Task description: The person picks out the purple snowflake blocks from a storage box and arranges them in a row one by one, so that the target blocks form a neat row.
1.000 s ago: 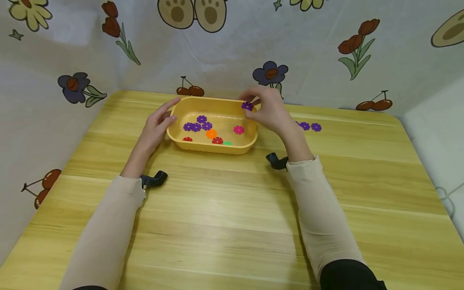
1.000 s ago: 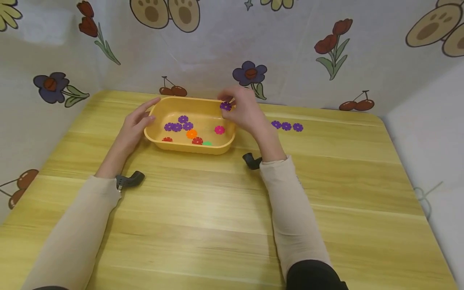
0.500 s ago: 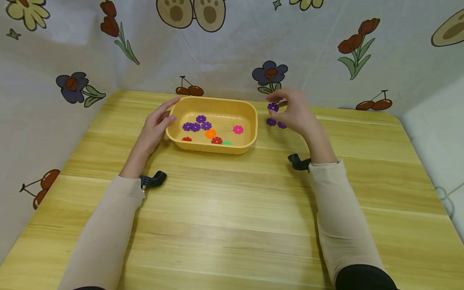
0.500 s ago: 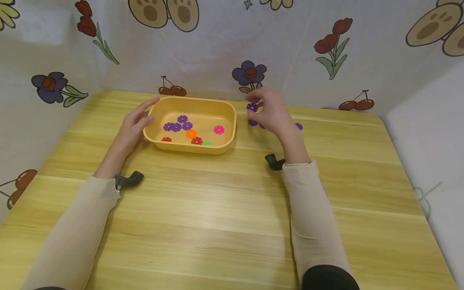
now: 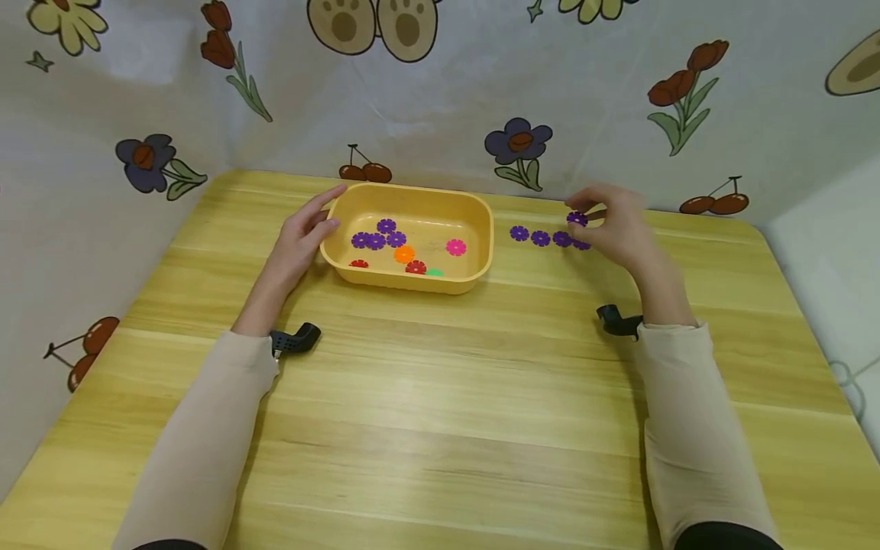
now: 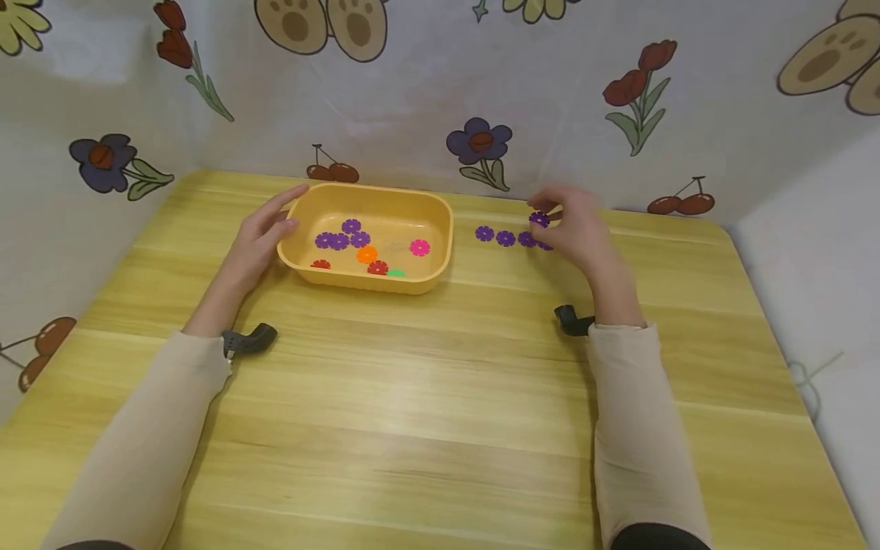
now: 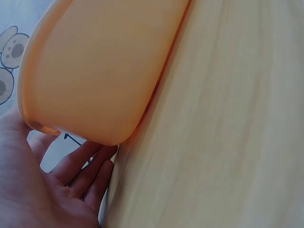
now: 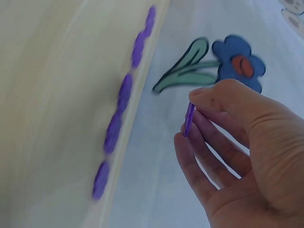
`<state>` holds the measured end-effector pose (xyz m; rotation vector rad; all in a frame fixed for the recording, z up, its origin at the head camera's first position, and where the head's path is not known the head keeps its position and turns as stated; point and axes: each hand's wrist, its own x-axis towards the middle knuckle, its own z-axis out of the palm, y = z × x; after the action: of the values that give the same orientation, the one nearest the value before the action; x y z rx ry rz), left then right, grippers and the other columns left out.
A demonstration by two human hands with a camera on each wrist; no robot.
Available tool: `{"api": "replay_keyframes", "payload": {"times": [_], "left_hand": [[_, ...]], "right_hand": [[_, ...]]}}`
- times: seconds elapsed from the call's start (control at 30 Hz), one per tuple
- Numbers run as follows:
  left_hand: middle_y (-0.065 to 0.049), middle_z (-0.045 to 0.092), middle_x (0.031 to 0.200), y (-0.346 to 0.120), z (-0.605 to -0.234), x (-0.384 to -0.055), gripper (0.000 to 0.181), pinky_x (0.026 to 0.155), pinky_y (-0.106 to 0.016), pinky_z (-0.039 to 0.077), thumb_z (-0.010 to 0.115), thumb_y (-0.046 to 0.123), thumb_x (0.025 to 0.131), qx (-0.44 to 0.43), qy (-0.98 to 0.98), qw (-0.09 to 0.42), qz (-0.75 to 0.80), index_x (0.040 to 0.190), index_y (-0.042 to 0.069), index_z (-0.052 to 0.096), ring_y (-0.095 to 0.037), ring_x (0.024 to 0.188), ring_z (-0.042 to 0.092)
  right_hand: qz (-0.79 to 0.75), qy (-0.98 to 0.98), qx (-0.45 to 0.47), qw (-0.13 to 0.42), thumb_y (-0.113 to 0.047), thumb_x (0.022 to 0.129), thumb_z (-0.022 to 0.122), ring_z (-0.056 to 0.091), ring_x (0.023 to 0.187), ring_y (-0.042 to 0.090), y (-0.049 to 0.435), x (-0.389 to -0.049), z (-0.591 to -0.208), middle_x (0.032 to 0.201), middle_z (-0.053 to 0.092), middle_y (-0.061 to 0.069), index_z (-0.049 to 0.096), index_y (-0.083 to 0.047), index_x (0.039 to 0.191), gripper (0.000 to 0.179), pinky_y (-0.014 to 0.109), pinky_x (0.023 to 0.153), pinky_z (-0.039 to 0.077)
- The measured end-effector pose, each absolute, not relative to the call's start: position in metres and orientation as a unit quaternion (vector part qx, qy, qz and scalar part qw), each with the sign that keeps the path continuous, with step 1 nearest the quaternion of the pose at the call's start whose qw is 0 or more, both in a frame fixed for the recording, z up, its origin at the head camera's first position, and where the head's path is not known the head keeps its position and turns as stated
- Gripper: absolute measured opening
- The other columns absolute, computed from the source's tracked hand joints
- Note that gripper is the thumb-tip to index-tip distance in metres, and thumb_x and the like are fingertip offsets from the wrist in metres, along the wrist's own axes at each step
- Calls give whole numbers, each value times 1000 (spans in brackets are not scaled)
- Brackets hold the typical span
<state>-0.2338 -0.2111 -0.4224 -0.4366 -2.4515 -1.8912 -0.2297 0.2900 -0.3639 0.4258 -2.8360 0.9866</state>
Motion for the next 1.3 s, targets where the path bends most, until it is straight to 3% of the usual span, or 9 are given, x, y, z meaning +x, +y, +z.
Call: {"api": "replay_keyframes", "payload": {"times": [0.2, 0.3, 0.53, 0.63, 0.73, 0.97, 1.3], "left_hand": [[-16, 54, 157, -209, -423, -234, 50, 86, -16, 59, 54, 20, 110, -129, -791, 3, -597, 159, 32, 49, -36, 137, 59], [-16, 54, 157, -210, -423, -234, 50, 87, -16, 59, 54, 20, 110, -126, -795, 5, -593, 159, 33, 49, -35, 137, 59], [-18, 56, 155, -212, -423, -232, 50, 85, -15, 59, 54, 20, 110, -126, -796, 12, -592, 159, 31, 50, -33, 132, 62], [-19, 56, 154, -212, -424, -233, 50, 86, -15, 59, 55, 20, 110, -128, -792, 11, -597, 158, 31, 50, -31, 132, 62], [-20, 56, 153, -211, -424, -235, 50, 86, -16, 59, 55, 20, 110, -132, -788, 9, -601, 159, 31, 50, -29, 130, 63], [-17, 53, 157, -211, -422, -232, 50, 86, -15, 59, 54, 22, 110, -129, -791, 8, -598, 159, 31, 49, -30, 133, 61], [-14, 52, 159, -209, -421, -233, 50, 87, -15, 58, 55, 24, 110, -128, -789, 4, -601, 159, 30, 49, -32, 136, 59]], "right_hand": [[311, -943, 107, 51, -2, 93, 76, 64, 115, 41, 324, -218, -370, 124, 70, 28, 70, 6, 125, 33, 59, 100, 55], [291, -952, 85, 45, -7, 94, 76, 65, 115, 39, 339, -215, -372, 123, 70, 26, 72, 3, 124, 32, 39, 96, 60], [272, -960, 57, 16, -12, 96, 76, 66, 116, 40, 355, -216, -376, 125, 71, 26, 72, 1, 126, 33, 45, 97, 58], [273, -960, 54, 11, -10, 95, 77, 66, 114, 41, 362, -215, -378, 124, 71, 27, 72, 3, 124, 33, 15, 85, 56], [274, -960, 52, 8, -8, 94, 77, 67, 112, 42, 368, -215, -381, 122, 71, 28, 72, 3, 123, 31, -1, 71, 40], [276, -960, 48, -4, -10, 96, 77, 69, 110, 44, 371, -216, -385, 121, 72, 28, 73, 2, 123, 31, 0, 71, 39], [269, -962, 27, 38, -17, 98, 74, 71, 105, 48, 369, -213, -381, 115, 73, 30, 73, 1, 122, 30, 3, 64, 40]]}}
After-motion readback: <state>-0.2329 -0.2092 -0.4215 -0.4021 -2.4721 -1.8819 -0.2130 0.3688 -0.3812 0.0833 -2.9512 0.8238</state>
